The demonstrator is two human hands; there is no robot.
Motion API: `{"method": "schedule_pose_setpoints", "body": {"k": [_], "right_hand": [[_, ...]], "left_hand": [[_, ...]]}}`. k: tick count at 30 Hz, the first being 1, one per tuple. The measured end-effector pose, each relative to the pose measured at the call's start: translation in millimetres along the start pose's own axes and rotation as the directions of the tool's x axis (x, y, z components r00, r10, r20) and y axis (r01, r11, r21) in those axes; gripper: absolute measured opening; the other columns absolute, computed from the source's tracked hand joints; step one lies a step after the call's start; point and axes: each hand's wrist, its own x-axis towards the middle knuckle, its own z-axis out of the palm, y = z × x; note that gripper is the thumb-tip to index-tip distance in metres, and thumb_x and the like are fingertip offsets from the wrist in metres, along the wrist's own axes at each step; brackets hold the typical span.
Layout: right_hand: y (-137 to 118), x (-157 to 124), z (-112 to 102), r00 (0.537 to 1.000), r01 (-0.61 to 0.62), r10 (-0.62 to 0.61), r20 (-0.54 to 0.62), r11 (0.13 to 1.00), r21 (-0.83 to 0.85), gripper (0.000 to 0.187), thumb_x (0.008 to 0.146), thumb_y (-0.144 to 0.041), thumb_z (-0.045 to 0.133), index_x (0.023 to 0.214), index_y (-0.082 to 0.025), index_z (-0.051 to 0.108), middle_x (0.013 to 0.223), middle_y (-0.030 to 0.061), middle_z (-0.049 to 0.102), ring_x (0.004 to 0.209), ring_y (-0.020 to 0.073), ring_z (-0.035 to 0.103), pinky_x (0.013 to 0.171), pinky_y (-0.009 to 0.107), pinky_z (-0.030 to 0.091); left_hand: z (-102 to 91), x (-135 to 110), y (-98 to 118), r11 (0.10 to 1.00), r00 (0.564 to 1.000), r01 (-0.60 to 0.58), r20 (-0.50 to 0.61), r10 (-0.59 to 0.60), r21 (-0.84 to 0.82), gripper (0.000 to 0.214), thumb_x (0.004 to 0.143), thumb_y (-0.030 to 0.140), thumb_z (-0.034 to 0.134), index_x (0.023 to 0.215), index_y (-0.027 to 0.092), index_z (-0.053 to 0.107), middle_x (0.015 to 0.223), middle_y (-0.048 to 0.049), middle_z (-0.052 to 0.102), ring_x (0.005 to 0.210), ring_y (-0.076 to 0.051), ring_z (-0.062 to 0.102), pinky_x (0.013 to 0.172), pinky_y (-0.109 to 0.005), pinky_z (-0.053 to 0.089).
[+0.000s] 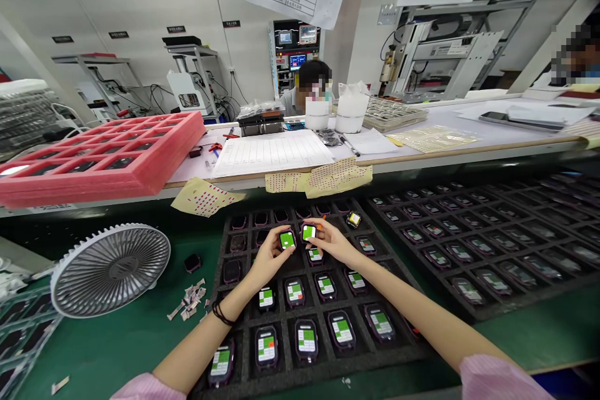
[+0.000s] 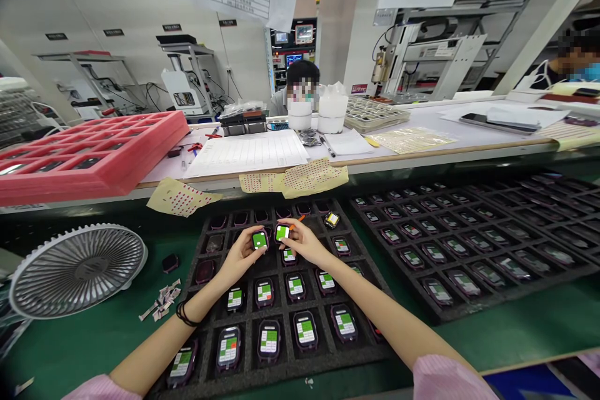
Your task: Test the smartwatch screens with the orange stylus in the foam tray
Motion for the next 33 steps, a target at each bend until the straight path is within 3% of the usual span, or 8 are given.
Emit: {"method": "schedule_pose_setpoints", "body": {"k": [6,13,24,33], "right_hand": [[-5.1,-1.2,1.2,1.0,-0.003,0.003,0.017,1.0,-0.007,0.043,0.078,-0.037,0.061,0.117,-0.023,0.048,0.09,0.0034,0.056,0.07,0.0143,0.063,0.042,0.018,0.045],[-9.5,-1.9,0.1,0.998,-0.019,0.014,-0.058,0.997,-0.08,0.034,0.083,-0.042,0.054,0.11,-0.021,0.055,0.076,-0.0006,0.052,0.058,0.0128,0.061,0.041,0.021,0.044],[-8.4,-0.8,-1.3,0.992,-0.042,0.032,-0.122,0.996,-0.08,0.032,0.081,-0.05,0.055,0.097,-0.023,0.061,0.065,-0.002,0.052,0.047,0.0112,0.054,0.04,0.022,0.041],[-9.3,-1.9,0.8,0.997,-0.027,0.022,-0.072,0.997,-0.077,0.033,0.081,-0.043,0.057,0.107,-0.023,0.056,0.073,-0.0013,0.052,0.055,0.0128,0.059,0.041,0.022,0.042]], "left_hand": [[0.9,0.9,2.2,0.999,1.0,0.03,-0.009,-0.03,-0.025,0.037,0.079,0.036,0.061,0.109,0.018,0.05,0.097,-0.0052,0.058,0.078,-0.014,0.057,0.065,-0.024,0.048],[1.2,0.5,9.6,0.998,0.998,0.067,-0.018,-0.067,-0.017,0.037,0.078,0.048,0.057,0.096,0.016,0.054,0.083,-0.0016,0.051,0.062,-0.009,0.047,0.047,-0.017,0.042],[-0.4,-1.4,11.3,0.993,0.993,0.12,-0.018,-0.121,-0.011,0.038,0.08,0.053,0.054,0.09,0.017,0.057,0.076,-0.0004,0.05,0.062,-0.01,0.047,0.044,-0.016,0.041],[1.2,0.2,8.7,0.998,0.998,0.064,0.004,-0.064,-0.014,0.038,0.078,0.049,0.058,0.097,0.016,0.055,0.081,-0.0007,0.051,0.06,-0.008,0.046,0.046,-0.017,0.04]]}}
